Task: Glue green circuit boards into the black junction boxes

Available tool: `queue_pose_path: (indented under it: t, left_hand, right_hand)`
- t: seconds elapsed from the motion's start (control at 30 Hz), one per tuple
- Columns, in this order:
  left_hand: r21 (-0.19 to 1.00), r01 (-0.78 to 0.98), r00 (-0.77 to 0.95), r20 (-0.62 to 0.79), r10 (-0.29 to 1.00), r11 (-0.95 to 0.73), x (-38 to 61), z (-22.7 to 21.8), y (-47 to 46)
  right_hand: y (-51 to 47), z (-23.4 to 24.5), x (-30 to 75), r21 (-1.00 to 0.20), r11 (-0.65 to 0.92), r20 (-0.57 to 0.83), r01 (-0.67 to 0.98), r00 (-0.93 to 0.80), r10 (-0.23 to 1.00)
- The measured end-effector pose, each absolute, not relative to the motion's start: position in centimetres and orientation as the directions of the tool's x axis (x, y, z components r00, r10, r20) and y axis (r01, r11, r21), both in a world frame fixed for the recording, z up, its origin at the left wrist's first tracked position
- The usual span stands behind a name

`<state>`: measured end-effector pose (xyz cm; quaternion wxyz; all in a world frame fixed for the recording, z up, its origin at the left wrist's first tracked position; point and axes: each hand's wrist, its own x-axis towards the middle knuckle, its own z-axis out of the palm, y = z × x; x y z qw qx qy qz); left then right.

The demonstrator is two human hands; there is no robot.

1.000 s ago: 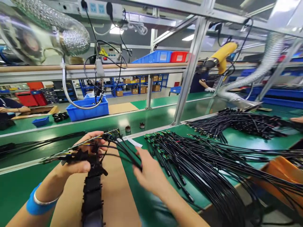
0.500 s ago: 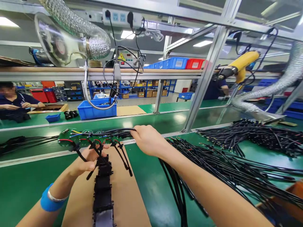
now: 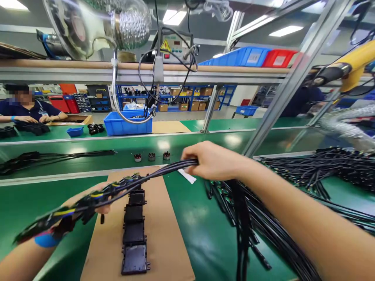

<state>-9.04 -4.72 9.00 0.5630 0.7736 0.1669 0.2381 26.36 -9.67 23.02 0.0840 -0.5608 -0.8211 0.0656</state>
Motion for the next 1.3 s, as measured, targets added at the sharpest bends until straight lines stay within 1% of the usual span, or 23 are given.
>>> queue_pose_path:
  t: [0.03,0.1,0.13,0.2,0.3,0.4,0.43,0.47,0.5,0.53,0.57,0.6,0.63,0.67,0.73,0.8,0.87,0.97,1.1,1.2,1.23,1.27,1.3]
  left_hand:
    - [0.948,0.048,0.840,0.132,0.526,-0.315,-10.0,9.2,-4.8]
    - [0.916,0.207,0.842,0.012,0.539,-0.343,-11.2,9.3,-4.9]
    - [0.873,0.301,0.833,-0.044,0.552,-0.384,-11.4,9.1,-5.1]
    - [0.749,0.460,0.808,-0.130,0.574,-0.478,-11.0,8.0,-5.7]
    - [0.606,0.554,0.792,-0.172,0.585,-0.571,-9.0,5.6,-6.8]
    - [0.544,0.590,0.770,-0.155,0.620,-0.597,-7.4,3.5,-7.7]
    - [0.542,0.598,0.759,-0.147,0.634,-0.591,-7.3,3.2,-7.8]
    - [0.552,0.600,0.751,-0.140,0.646,-0.578,-7.4,3.0,-7.8]
    - [0.577,0.591,0.751,-0.138,0.646,-0.564,-7.7,3.1,-7.7]
    - [0.616,0.570,0.761,-0.145,0.633,-0.544,-8.1,3.2,-7.5]
    - [0.667,0.542,0.776,-0.163,0.609,-0.512,-8.5,3.4,-7.2]
    - [0.718,0.517,0.786,-0.182,0.591,-0.466,-9.0,3.6,-6.8]
    - [0.753,0.510,0.776,-0.195,0.600,-0.415,-9.4,3.7,-6.3]
    - [0.766,0.526,0.742,-0.200,0.640,-0.369,-9.7,3.7,-5.7]
    - [0.736,0.602,0.605,-0.167,0.778,-0.309,-9.8,3.3,-4.1]
    - [0.669,0.685,0.459,-0.087,0.884,-0.289,-9.6,2.5,-2.1]
    - [0.608,0.740,0.373,-0.018,0.927,-0.286,-9.2,1.5,-0.1]
    - [0.495,0.818,0.302,0.063,0.951,-0.292,-8.6,0.0,2.1]
    - [0.361,0.871,0.312,0.115,0.943,-0.332,-8.3,-0.7,2.5]
    - [0.301,0.868,0.372,0.136,0.918,-0.396,-8.5,0.1,0.7]
    - [0.314,0.842,0.415,0.141,0.899,-0.439,-8.5,0.5,-0.2]
    - [0.357,0.797,0.473,0.133,0.871,-0.487,-8.6,0.9,-1.2]
    - [0.425,0.733,0.541,0.109,0.834,-0.531,-8.6,1.2,-2.3]
  right_hand:
    - [-9.6,22.7,28.4,-0.165,0.341,0.035,0.926,-0.340,0.940]
    - [-9.5,21.2,32.8,-0.134,0.292,-0.003,0.947,-0.296,0.955]
    - [-9.3,20.0,34.9,-0.115,0.267,-0.019,0.957,-0.271,0.962]
    - [-8.7,16.8,37.6,-0.108,0.303,-0.045,0.947,-0.309,0.950]
    - [-7.9,11.7,36.0,-0.135,0.347,-0.047,0.928,-0.356,0.933]
    - [-7.1,8.1,28.4,-0.225,0.443,-0.025,0.868,-0.460,0.888]
    - [-6.8,7.2,25.5,-0.282,0.492,-0.008,0.824,-0.514,0.857]
    - [-6.6,6.6,22.7,-0.419,0.547,0.018,0.725,-0.595,0.803]
    - [-6.3,6.0,20.4,-0.518,0.576,0.039,0.633,-0.655,0.755]
    - [-6.1,5.5,18.6,-0.578,0.579,0.054,0.575,-0.681,0.731]
    - [-5.8,5.0,17.3,-0.618,0.579,0.066,0.532,-0.699,0.712]
    - [-5.5,4.5,16.6,-0.626,0.582,0.070,0.520,-0.705,0.705]
    - [-5.2,4.1,16.4,-0.621,0.584,0.069,0.522,-0.706,0.705]
    - [-4.6,3.7,16.5,-0.618,0.586,0.072,0.524,-0.705,0.706]
    - [-3.2,3.1,17.3,-0.638,0.562,0.092,0.526,-0.673,0.734]
    - [-1.2,2.6,18.1,-0.666,0.505,0.108,0.549,-0.599,0.793]
    - [0.7,1.9,18.5,-0.656,0.462,0.107,0.597,-0.532,0.840]
    - [2.7,0.5,18.2,-0.595,0.457,0.096,0.661,-0.505,0.858]
    - [2.9,-1.1,17.6,-0.511,0.479,0.143,0.714,-0.479,0.866]
    - [1.1,-0.6,17.5,-0.463,0.477,0.203,0.747,-0.434,0.878]
    - [0.1,-0.2,17.4,-0.462,0.491,0.221,0.738,-0.441,0.870]
    - [-1.1,0.4,17.3,-0.476,0.513,0.218,0.714,-0.470,0.855]
    - [-2.4,0.9,17.1,-0.504,0.539,0.186,0.675,-0.524,0.831]
